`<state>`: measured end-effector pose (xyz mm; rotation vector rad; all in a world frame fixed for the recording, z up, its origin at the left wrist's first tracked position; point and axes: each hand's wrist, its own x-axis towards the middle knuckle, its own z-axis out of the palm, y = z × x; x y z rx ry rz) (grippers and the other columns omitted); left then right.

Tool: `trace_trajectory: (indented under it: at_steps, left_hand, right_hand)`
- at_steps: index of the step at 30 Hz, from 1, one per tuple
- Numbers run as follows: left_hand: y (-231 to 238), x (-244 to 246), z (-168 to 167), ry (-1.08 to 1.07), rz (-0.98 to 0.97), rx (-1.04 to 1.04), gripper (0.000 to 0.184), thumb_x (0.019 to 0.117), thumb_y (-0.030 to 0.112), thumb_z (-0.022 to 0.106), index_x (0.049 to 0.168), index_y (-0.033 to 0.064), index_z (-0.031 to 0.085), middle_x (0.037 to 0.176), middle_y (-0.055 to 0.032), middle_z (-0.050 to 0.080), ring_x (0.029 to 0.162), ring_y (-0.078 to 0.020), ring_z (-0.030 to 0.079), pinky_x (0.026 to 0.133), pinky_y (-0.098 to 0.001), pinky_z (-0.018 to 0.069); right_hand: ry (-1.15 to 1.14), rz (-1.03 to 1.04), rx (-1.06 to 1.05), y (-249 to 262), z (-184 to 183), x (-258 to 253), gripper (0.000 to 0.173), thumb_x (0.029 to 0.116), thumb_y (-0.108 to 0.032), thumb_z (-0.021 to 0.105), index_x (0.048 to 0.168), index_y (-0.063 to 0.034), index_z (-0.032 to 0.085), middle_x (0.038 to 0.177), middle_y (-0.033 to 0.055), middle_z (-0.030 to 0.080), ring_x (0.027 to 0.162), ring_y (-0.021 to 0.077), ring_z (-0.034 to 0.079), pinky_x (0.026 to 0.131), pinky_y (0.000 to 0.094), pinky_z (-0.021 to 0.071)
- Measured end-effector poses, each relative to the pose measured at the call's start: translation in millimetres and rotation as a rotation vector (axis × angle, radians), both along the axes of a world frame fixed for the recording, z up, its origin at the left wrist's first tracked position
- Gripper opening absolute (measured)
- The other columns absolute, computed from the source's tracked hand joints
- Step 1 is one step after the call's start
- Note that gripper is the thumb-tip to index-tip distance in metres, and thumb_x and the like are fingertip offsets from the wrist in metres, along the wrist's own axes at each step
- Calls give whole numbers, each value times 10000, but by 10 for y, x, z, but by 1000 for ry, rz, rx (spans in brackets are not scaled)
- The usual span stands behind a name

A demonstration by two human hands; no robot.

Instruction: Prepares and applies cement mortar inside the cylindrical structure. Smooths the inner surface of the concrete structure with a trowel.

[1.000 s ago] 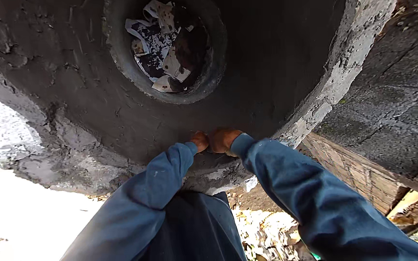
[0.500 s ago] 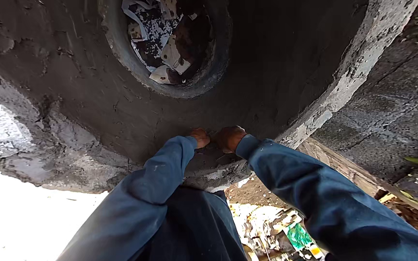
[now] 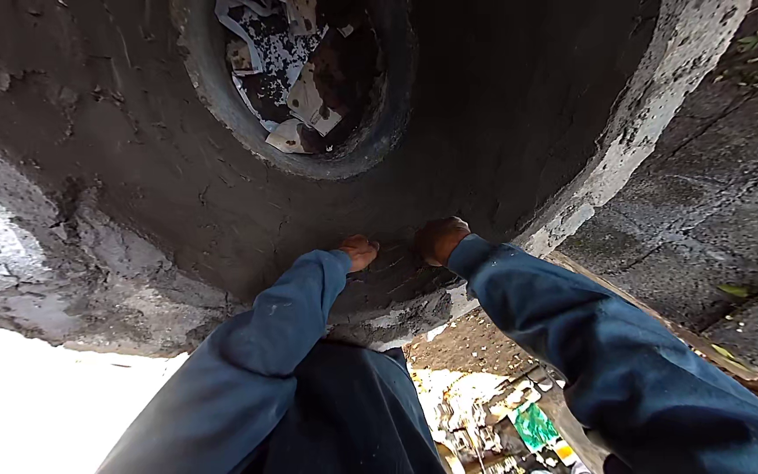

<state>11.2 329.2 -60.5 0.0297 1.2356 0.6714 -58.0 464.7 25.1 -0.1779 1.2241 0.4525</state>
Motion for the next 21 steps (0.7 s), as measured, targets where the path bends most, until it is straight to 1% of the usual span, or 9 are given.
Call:
trace_trajectory:
  at_steps: [3,5,6,8,9,12,14,18,21]
  left_hand:
    - [-9,22,-2,14,12,10,610,1127,402,262,1241,-72,629,1322,-286,605,1290,-403,561,1074,-584,413]
    - [-13,11,-18,21,-2,23,610,1129,394,233,1293,-52,615,1362,-269,592,1328,-392,538,1103,-582,394]
    - [-15,16,-12,22,2,23,602,1130,390,232,1304,-43,612,1366,-266,591,1331,-390,536,1104,-583,392]
    - [-12,-4,22,16,2,21,605,1132,386,208,1342,-26,597,1393,-259,578,1353,-388,518,1120,-579,378]
    - [-9,-12,45,19,-2,20,620,1133,387,187,1348,-39,584,1399,-268,568,1359,-394,510,1123,-579,372]
    - [1,-18,102,37,-12,-1,693,1128,408,125,1330,-81,572,1390,-298,561,1353,-416,511,1117,-587,372]
    - [6,-1,115,39,-3,-30,727,1120,446,119,1321,-78,582,1388,-294,565,1351,-412,514,1116,-589,373]
    - [9,34,132,49,24,-33,712,1120,451,154,1306,-75,597,1368,-294,579,1315,-414,543,1098,-592,393]
    - [-24,70,121,57,17,-36,679,1127,421,179,1265,-78,619,1323,-298,602,1282,-423,563,1076,-601,411]
  right_hand:
    - [162,-18,65,166,99,-67,242,1017,-129,585,1150,45,688,1235,253,664,1196,430,634,957,612,514]
    - [151,-101,56,272,163,-193,261,1023,-193,602,1121,39,671,1173,257,670,1139,432,650,926,621,509]
    - [116,-185,49,302,194,-212,267,1029,-228,604,1085,28,661,1086,244,674,1031,410,670,861,606,517]
    - [76,-388,52,322,208,-109,241,1027,-244,606,1022,-9,660,897,188,663,768,322,664,699,529,541]
    - [50,-458,56,281,199,-37,229,1027,-232,606,1019,-10,662,868,175,658,719,294,653,669,497,543]
    - [2,-559,44,68,171,67,221,1053,-217,564,1052,-11,643,830,143,620,665,233,606,640,417,520]
    - [-13,-561,17,-44,140,68,240,1071,-209,524,1068,8,627,827,142,612,652,223,602,638,397,521]
    - [-56,-527,-22,-191,65,16,240,1072,-185,517,1097,29,622,896,166,620,728,252,620,685,435,526]
    - [-89,-535,-58,-245,21,40,229,1070,-183,520,1097,22,617,881,154,613,703,240,609,660,426,520]
